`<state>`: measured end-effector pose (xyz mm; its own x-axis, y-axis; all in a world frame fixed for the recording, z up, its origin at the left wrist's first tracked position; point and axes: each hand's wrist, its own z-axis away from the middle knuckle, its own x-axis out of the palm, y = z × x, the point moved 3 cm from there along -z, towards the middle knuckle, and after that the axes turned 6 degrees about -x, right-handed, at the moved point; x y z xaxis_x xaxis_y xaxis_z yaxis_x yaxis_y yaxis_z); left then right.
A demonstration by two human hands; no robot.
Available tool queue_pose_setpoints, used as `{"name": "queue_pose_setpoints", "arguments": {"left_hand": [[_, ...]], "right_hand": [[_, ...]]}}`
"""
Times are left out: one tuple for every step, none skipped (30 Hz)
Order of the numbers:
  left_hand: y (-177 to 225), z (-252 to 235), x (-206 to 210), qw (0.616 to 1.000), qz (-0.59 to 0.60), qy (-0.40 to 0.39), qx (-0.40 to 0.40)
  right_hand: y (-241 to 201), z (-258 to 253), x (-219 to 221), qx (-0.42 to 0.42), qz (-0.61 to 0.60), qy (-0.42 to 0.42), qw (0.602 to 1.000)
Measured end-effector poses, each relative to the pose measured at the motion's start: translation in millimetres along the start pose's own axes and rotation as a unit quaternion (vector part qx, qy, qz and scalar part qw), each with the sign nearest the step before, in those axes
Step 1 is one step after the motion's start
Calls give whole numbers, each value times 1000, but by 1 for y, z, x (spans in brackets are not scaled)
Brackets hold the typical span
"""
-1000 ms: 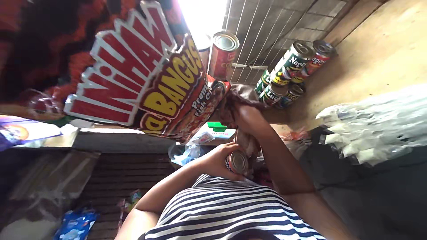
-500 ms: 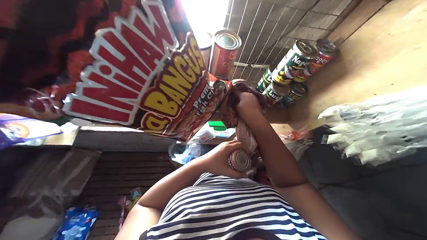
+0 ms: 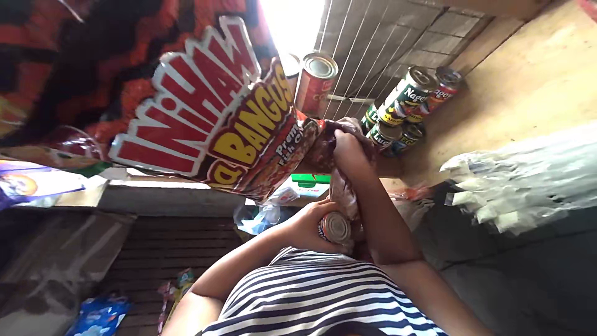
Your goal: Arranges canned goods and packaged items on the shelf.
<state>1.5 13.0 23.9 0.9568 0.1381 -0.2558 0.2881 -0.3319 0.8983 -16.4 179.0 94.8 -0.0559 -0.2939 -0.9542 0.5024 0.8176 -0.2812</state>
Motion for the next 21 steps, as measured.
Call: {"name": "queue_pose_setpoints", "arguments": {"left_hand": [[0, 3, 2, 1000, -3, -7, 4], [2, 5, 3, 1000, -9, -18, 10], [5, 5, 3, 999, -17, -31, 16], [7, 4, 3, 999, -22, -40, 20], [8, 3, 4, 998, -26, -43, 21], [8, 1, 5, 999, -27, -42, 20], [7, -1, 6, 999, -26, -36, 15], [6, -3, 5, 999, -25, -27, 9], [5, -5, 4, 1000, -24, -16, 3], [3, -6, 3, 1000, -22, -8, -1], [2, -6, 2, 1000, -20, -5, -3], [1, -7, 2, 1000, -16, -5, -4], [-1, -8, 3, 1000, -13, -9, -7], [-2, -8, 5, 1000, -9, -13, -7], [-3, -9, 7, 1000, -8, -15, -7], [-3, -10, 8, 1000, -10, -18, -6], [-2, -10, 9, 1000, -13, -23, -5], [0, -9, 9, 999, -16, -30, -3], [3, -7, 10, 999, -20, -38, 0], [5, -5, 10, 999, -25, -44, 6], [7, -2, 10, 998, -31, -48, 12]], "right_hand": [[2, 8, -1, -39, -21, -14, 999], [3, 18, -3, -83, -50, -27, 995], [2, 26, -7, -124, -75, -30, 989], [1, 30, -10, -154, -90, -13, 984], [1, 29, -12, -173, -101, 20, 979], [1, 21, -13, -182, -109, 49, 976], [2, 9, -13, -184, -114, 65, 974], [1, -3, -10, -180, -114, 58, 975], [-2, -13, -7, -177, -107, 36, 978], [-5, -19, -1, -187, -89, 30, 978], [-8, -21, 4, -203, -77, 40, 975], [-9, -22, 7, -210, -66, 43, 974], [-7, -23, 10, -215, -58, 40, 974], [-5, -23, 11, -218, -51, 34, 974], [-4, -23, 11, -218, -43, 24, 975], [-4, -22, 12, -215, -31, 18, 976], [-3, -20, 12, -209, -23, 11, 978], [-3, -13, 12, -199, -18, 2, 980], [-3, -1, 12, -191, -18, -5, 981], [-1, 15, 13, -191, -26, -5, 981], [3, 35, 15, -200, -34, 0, 979]]}}
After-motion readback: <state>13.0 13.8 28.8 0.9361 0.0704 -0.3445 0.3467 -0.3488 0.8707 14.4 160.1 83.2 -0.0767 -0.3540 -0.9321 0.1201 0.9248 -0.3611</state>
